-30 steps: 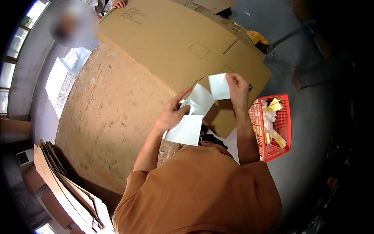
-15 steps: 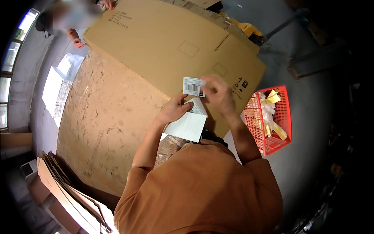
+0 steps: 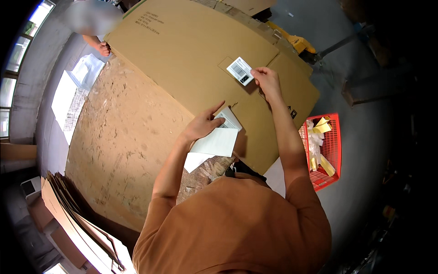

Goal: The person stands at a workbench and applies shipping labels to a stack of flat cardboard boxes. They peel labels from a sheet and stick them onto the boxes one by one, working through a batch of labels.

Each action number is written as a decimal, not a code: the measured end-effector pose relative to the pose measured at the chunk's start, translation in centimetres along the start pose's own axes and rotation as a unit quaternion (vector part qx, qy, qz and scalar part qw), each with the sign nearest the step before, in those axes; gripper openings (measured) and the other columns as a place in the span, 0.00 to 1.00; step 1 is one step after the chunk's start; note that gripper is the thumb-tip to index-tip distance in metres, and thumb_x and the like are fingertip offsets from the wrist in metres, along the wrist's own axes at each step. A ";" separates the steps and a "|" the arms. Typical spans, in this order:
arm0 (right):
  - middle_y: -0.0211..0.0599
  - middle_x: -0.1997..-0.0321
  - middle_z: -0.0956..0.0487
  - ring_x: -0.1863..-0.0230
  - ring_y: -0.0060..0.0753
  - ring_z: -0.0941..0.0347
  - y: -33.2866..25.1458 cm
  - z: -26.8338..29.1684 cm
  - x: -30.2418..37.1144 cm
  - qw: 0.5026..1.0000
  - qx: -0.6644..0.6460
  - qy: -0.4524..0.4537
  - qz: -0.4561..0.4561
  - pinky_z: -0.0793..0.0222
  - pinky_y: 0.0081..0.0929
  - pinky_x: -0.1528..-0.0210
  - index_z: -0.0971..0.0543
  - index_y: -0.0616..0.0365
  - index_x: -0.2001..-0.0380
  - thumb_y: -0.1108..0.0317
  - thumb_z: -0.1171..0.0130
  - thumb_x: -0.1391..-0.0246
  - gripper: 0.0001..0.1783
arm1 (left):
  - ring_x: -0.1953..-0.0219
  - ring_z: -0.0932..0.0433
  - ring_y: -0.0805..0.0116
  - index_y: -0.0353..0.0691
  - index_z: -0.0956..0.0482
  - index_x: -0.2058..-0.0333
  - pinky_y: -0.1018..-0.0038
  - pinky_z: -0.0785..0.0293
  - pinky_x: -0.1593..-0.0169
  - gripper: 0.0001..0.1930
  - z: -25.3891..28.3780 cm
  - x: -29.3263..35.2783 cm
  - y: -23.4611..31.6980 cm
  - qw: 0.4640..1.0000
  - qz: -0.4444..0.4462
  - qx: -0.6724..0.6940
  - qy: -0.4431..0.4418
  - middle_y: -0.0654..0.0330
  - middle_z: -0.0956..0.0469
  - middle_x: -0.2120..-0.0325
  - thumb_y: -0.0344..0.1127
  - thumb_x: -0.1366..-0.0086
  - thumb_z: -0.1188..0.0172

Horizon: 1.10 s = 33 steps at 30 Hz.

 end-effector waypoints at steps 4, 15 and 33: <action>0.26 0.78 0.25 0.82 0.14 0.37 3.6 -2.5 -5.6 1.000 0.017 -0.016 -0.017 0.43 0.16 0.82 0.21 0.64 0.68 0.68 0.38 0.48 0.09 | 0.72 0.30 0.75 0.42 0.44 0.36 0.76 0.31 0.66 0.31 1.5 -3.7 -0.6 0.994 -0.067 -0.078 0.024 0.60 0.25 0.73 0.33 0.36 0.45; 0.34 0.70 0.18 0.70 0.26 0.25 6.2 -3.7 -8.9 0.988 0.152 -0.004 -0.010 0.31 0.25 0.66 0.18 0.61 0.67 0.63 0.38 0.50 0.12 | 0.63 0.22 0.55 0.45 0.51 0.34 0.66 0.29 0.56 0.35 4.7 -10.5 1.2 0.970 -0.069 -0.231 0.037 0.46 0.21 0.65 0.39 0.36 0.46; 0.50 0.62 0.20 0.59 0.50 0.23 0.8 -4.9 -6.6 0.886 0.460 0.034 0.037 0.28 0.42 0.58 0.24 0.63 0.63 0.53 0.35 0.54 0.24 | 0.51 0.26 0.47 0.41 0.49 0.35 0.64 0.32 0.48 0.35 5.0 -12.5 3.2 0.954 -0.006 -0.295 0.058 0.41 0.25 0.55 0.42 0.38 0.48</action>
Point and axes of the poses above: each hand's wrist, its own x-axis away from the middle knuckle, its own z-axis out of the back of the hand, y = z × x, the point moved 5 cm from there along -x, towards the middle knuckle
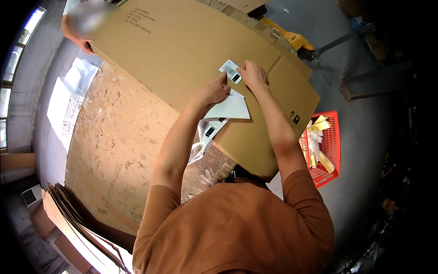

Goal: The person stands at a workbench and applies shipping labels to a stack of flat cardboard boxes. They peel labels from a sheet and stick them onto the boxes one by one, working through a batch of labels.

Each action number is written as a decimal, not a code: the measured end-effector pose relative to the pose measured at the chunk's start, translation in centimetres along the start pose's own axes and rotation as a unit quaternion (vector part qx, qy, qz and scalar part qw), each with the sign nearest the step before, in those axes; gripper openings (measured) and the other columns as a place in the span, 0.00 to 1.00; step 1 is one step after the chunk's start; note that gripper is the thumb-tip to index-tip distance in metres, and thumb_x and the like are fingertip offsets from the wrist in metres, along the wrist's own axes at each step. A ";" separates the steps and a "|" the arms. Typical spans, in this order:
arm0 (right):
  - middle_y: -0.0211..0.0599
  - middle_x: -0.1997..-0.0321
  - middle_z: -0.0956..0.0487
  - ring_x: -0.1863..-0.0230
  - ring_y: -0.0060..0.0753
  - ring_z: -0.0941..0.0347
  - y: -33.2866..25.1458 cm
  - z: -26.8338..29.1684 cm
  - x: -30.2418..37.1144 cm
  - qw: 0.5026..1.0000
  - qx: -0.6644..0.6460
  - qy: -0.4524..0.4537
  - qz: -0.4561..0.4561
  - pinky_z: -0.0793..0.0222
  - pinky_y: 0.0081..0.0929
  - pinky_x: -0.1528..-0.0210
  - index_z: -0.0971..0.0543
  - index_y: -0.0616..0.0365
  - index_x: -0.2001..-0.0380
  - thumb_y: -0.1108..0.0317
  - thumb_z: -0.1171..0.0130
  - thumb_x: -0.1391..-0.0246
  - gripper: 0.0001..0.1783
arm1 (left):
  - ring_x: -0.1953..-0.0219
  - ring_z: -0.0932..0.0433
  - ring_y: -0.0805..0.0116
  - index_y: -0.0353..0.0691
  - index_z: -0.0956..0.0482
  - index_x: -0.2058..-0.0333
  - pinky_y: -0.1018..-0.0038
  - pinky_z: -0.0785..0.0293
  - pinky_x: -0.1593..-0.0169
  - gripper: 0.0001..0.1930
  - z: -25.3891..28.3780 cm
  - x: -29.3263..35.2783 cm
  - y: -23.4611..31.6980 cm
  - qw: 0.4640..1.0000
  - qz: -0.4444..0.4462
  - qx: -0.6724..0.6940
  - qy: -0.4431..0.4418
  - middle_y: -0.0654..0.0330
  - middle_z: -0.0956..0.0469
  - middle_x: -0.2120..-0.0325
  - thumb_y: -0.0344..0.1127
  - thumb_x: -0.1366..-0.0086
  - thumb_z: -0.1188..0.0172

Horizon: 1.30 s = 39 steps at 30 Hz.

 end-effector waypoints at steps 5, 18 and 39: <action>0.55 0.60 0.21 0.57 0.57 0.25 0.2 3.7 1.7 0.998 0.047 0.017 -0.040 0.30 0.46 0.56 0.31 0.64 0.55 0.48 0.36 0.53 0.32 | 0.51 0.26 0.46 0.39 0.45 0.36 0.64 0.32 0.48 0.33 0.1 0.1 0.2 0.999 -0.014 0.020 0.024 0.41 0.25 0.55 0.43 0.38 0.48; 0.28 0.67 0.23 0.68 0.15 0.30 3.1 3.8 15.2 0.813 -0.571 -0.102 0.046 0.34 0.13 0.65 0.33 0.57 0.44 0.61 0.49 0.37 0.21 | 0.62 0.24 0.72 0.34 0.28 0.47 0.77 0.29 0.57 0.18 -0.4 8.0 4.1 0.933 -0.130 0.301 0.151 0.53 0.20 0.63 0.33 0.33 0.50; 0.36 0.61 0.20 0.60 0.20 0.25 2.3 6.9 24.1 0.788 -0.580 -0.189 0.086 0.29 0.15 0.55 0.24 0.68 0.56 0.80 0.43 0.47 0.14 | 0.70 0.29 0.81 0.43 0.35 0.40 0.83 0.31 0.71 0.33 2.6 21.5 6.5 0.972 -0.101 0.204 0.048 0.54 0.28 0.47 0.17 0.46 0.46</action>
Point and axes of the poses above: each hand's wrist, its own x-axis away from the middle knuckle, its own z-axis out of the back of the hand, y = z × x, the point moved 5 cm from there along -x, towards the middle knuckle
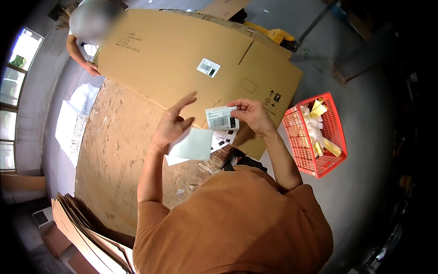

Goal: The person stands at a workbench and applies shipping labels to a stack of flat cardboard boxes. They peel labels from a sheet and stick them onto the boxes one by one, working through a batch of labels.

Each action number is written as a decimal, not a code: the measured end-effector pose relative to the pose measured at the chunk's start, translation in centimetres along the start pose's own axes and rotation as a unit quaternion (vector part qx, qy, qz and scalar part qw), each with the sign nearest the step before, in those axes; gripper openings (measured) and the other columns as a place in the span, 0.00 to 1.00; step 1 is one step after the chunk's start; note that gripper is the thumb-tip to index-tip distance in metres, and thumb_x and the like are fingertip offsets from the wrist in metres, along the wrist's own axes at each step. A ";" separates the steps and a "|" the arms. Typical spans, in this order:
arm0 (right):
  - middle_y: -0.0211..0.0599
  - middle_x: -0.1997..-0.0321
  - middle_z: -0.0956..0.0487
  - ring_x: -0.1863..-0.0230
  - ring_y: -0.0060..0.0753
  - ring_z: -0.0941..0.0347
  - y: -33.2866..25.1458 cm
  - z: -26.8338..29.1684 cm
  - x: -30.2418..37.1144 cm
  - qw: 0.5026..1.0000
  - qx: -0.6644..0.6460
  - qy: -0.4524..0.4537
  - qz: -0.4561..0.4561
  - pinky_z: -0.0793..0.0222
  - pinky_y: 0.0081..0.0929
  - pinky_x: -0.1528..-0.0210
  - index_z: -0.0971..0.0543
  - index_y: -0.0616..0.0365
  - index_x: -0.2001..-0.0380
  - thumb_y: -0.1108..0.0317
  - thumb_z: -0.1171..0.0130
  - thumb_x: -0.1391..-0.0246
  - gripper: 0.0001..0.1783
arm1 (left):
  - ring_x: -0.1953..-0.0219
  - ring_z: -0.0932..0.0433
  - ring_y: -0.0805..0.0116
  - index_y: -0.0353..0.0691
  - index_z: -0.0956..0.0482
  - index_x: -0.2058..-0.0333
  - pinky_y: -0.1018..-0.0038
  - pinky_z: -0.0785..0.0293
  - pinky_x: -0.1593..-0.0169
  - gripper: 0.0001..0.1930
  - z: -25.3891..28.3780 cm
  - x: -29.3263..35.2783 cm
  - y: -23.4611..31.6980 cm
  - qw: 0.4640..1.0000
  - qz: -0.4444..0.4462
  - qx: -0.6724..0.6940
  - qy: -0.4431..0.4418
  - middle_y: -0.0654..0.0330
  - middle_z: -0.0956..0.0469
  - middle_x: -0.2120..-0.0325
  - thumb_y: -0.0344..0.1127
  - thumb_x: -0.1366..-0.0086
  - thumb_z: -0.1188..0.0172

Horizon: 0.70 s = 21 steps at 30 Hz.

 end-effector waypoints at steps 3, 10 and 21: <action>0.35 0.62 0.20 0.60 0.20 0.25 0.3 -0.6 0.4 0.999 -0.015 -0.029 -0.010 0.29 0.15 0.56 0.24 0.67 0.56 0.79 0.43 0.47 0.14 | 0.69 0.23 0.73 0.49 0.31 0.42 0.75 0.26 0.70 0.34 -3.1 -0.5 1.5 0.991 -0.079 -0.100 -0.042 0.60 0.25 0.48 0.18 0.49 0.44; 0.33 0.66 0.21 0.64 0.18 0.25 1.3 1.2 0.6 0.999 -0.008 0.014 -0.033 0.29 0.16 0.60 0.24 0.69 0.58 0.79 0.42 0.47 0.12 | 0.65 0.21 0.74 0.30 0.22 0.62 0.78 0.25 0.59 0.12 -6.8 -2.9 -1.9 0.997 -0.068 -0.025 -0.019 0.58 0.18 0.70 0.16 0.45 0.47; 0.25 0.72 0.23 0.71 0.13 0.30 2.0 5.3 1.1 0.949 0.225 0.197 0.098 0.33 0.16 0.67 0.20 0.62 0.67 0.71 0.40 0.46 0.06 | 0.78 0.23 0.66 0.32 0.21 0.67 0.72 0.28 0.72 0.06 -7.6 -5.2 -5.0 0.972 -0.051 -0.226 0.039 0.51 0.21 0.79 0.28 0.42 0.41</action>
Point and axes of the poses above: each hand's wrist, its own x-axis away from the middle knuckle, its own z-axis out of the back of the hand, y = z × x, the point moved 5 cm from there along -x, towards the middle knuckle
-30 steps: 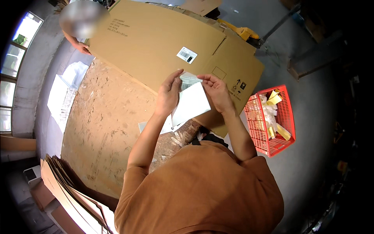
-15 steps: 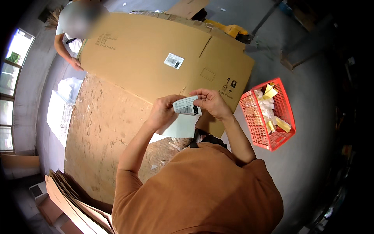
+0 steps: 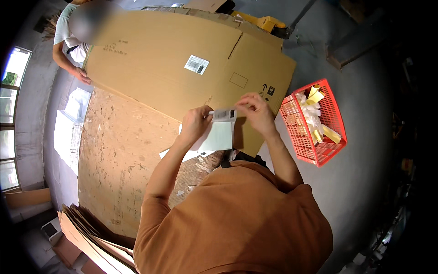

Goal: The person stands at a workbench and applies shipping labels to a stack of flat cardboard boxes. They peel labels from a sheet and stick them onto the boxes one by one, working through a batch of labels.

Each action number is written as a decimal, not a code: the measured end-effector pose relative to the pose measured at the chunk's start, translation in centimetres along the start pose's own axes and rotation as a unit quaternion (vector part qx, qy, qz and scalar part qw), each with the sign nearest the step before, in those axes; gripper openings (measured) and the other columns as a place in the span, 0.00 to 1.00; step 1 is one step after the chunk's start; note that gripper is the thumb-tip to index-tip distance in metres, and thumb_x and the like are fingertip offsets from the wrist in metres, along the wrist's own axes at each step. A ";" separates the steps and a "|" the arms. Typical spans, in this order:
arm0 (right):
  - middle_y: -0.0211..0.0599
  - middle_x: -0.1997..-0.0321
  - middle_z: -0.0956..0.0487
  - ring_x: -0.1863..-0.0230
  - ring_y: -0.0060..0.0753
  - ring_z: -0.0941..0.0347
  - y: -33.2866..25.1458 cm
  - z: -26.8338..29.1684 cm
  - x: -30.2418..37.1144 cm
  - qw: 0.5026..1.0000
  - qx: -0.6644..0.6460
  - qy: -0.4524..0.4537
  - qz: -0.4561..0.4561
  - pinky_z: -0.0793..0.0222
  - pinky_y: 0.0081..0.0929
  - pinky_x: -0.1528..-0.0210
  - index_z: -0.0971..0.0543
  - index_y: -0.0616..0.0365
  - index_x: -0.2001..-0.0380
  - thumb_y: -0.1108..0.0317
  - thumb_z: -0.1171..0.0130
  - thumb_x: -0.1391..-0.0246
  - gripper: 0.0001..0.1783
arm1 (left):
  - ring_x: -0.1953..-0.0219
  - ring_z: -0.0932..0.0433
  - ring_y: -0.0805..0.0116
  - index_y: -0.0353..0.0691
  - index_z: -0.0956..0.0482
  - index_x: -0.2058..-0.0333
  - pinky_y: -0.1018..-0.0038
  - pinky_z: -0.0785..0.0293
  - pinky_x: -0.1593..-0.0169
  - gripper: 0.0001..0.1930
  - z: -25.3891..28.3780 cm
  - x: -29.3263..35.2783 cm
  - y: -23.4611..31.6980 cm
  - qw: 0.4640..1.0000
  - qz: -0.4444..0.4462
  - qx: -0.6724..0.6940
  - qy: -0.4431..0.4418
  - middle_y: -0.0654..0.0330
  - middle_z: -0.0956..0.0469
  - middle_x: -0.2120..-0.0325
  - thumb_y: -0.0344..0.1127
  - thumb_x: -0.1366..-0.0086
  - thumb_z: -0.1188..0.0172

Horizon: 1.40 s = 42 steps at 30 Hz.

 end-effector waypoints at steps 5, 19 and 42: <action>0.26 0.76 0.23 0.75 0.14 0.32 5.7 4.8 -5.0 0.986 -0.057 0.086 -0.129 0.36 0.15 0.71 0.21 0.66 0.65 0.70 0.42 0.45 0.09 | 0.78 0.24 0.62 0.34 0.20 0.67 0.70 0.28 0.72 0.11 -3.3 -1.9 -4.0 0.994 0.037 0.055 -0.082 0.51 0.21 0.77 0.37 0.39 0.39; 0.34 0.75 0.20 0.75 0.20 0.27 11.3 3.6 -6.8 0.974 0.002 0.146 -0.172 0.32 0.19 0.71 0.20 0.66 0.69 0.69 0.40 0.49 0.09 | 0.60 0.21 0.52 0.50 0.48 0.35 0.64 0.25 0.58 0.34 -6.4 -8.5 -2.4 0.981 -0.070 -0.019 -0.181 0.52 0.20 0.59 0.40 0.37 0.43; 0.46 0.70 0.19 0.66 0.42 0.22 7.6 2.8 -7.6 0.947 0.271 0.124 -0.122 0.29 0.36 0.62 0.24 0.64 0.63 0.64 0.36 0.52 0.16 | 0.67 0.21 0.48 0.65 0.52 0.34 0.58 0.27 0.66 0.39 -8.9 -9.3 -3.1 0.972 -0.033 -0.131 -0.192 0.50 0.20 0.70 0.52 0.40 0.41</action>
Point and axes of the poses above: each hand's wrist, its own x-axis away from the middle knuckle, its own z-axis out of the back of the hand, y = z × x, the point moved 5 cm from there along -x, towards the middle knuckle
